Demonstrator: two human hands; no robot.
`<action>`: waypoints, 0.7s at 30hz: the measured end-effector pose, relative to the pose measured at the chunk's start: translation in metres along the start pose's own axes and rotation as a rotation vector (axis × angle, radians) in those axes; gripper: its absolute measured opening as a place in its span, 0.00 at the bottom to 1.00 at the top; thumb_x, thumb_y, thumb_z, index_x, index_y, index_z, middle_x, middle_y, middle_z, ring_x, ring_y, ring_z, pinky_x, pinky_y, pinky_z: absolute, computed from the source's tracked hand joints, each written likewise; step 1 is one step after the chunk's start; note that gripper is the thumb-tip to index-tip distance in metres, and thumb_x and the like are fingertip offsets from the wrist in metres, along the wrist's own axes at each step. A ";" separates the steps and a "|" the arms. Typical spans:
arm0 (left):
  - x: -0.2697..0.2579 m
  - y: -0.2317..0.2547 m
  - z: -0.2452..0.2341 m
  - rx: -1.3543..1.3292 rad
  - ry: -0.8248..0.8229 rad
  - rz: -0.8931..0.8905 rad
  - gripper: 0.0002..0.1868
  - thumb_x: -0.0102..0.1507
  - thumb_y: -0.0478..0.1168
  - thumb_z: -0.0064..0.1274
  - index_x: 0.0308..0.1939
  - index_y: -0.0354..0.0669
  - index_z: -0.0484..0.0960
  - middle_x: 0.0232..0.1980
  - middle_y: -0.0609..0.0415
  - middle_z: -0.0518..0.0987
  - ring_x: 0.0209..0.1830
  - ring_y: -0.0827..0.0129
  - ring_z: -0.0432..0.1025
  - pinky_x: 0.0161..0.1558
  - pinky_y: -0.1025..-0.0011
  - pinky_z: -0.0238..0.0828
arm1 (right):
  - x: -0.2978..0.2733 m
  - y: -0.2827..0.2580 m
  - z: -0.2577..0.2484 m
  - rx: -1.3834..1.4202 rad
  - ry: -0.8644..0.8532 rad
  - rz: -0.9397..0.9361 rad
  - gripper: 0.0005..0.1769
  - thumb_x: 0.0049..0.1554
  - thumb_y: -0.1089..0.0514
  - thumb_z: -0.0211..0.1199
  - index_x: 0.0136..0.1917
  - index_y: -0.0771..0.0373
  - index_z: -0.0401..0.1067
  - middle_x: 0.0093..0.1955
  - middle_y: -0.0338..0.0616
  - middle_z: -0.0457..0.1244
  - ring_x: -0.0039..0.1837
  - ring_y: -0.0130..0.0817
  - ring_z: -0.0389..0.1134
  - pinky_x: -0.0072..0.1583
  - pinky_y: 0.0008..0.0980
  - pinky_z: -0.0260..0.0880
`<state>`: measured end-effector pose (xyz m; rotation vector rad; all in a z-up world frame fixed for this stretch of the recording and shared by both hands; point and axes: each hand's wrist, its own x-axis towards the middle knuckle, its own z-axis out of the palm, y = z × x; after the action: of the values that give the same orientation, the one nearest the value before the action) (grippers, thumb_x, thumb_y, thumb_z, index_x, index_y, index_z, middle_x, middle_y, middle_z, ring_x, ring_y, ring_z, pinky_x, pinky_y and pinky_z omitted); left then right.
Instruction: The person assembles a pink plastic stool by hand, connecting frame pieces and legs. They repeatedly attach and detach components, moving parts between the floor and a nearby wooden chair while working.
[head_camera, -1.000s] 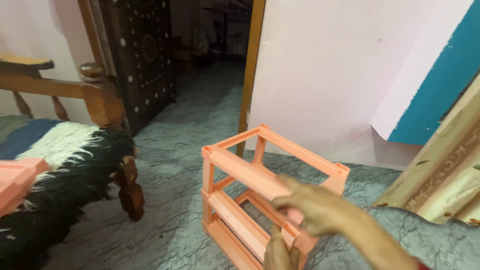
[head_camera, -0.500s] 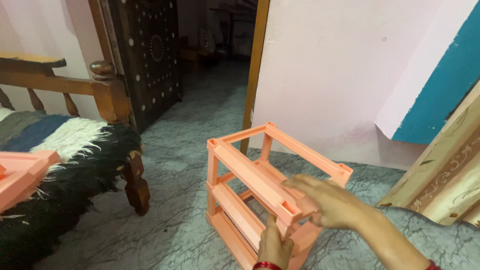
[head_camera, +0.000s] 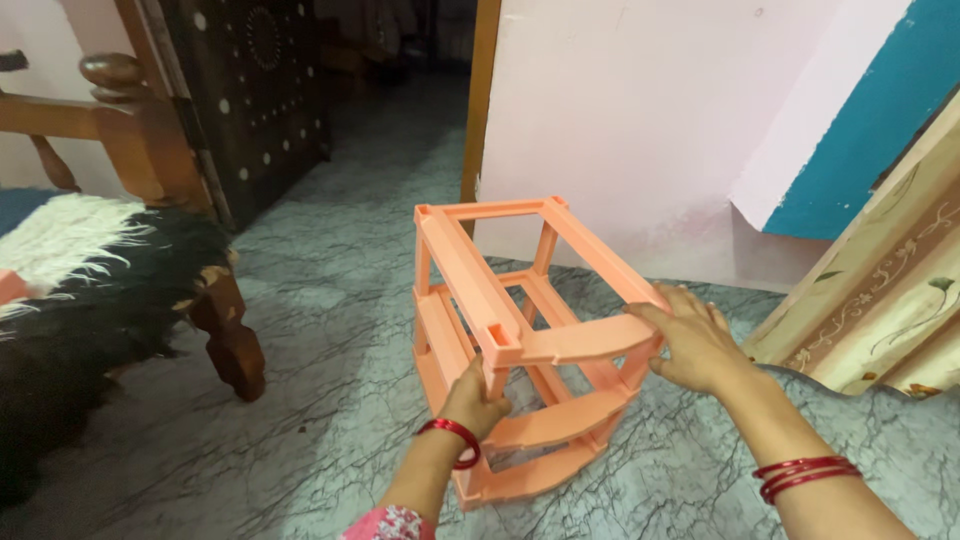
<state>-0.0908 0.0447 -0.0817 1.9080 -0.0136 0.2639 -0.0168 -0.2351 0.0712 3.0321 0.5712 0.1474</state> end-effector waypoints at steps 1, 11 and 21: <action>0.006 -0.004 -0.001 -0.008 0.013 0.072 0.44 0.50 0.28 0.61 0.70 0.38 0.61 0.56 0.37 0.81 0.59 0.52 0.77 0.58 0.63 0.72 | 0.003 0.002 0.003 0.014 0.011 0.011 0.47 0.47 0.58 0.72 0.76 0.33 0.60 0.83 0.44 0.40 0.84 0.48 0.39 0.78 0.56 0.39; 0.047 -0.031 -0.015 0.311 0.069 -0.251 0.27 0.58 0.39 0.59 0.56 0.33 0.65 0.48 0.32 0.83 0.51 0.44 0.79 0.55 0.56 0.76 | 0.005 -0.019 -0.010 -0.058 -0.031 0.066 0.34 0.50 0.59 0.68 0.67 0.35 0.66 0.71 0.46 0.55 0.66 0.54 0.64 0.65 0.48 0.68; -0.008 0.006 -0.021 0.761 0.598 -0.052 0.17 0.58 0.32 0.51 0.50 0.38 0.70 0.52 0.40 0.72 0.53 0.43 0.70 0.49 0.51 0.69 | -0.020 -0.055 -0.044 -0.144 -0.149 -0.069 0.37 0.48 0.54 0.72 0.70 0.35 0.65 0.71 0.53 0.54 0.60 0.52 0.69 0.59 0.46 0.72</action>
<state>-0.1030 0.0609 -0.0709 2.4889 0.6124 0.8909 -0.0599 -0.1895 0.1099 2.8500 0.6222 -0.0381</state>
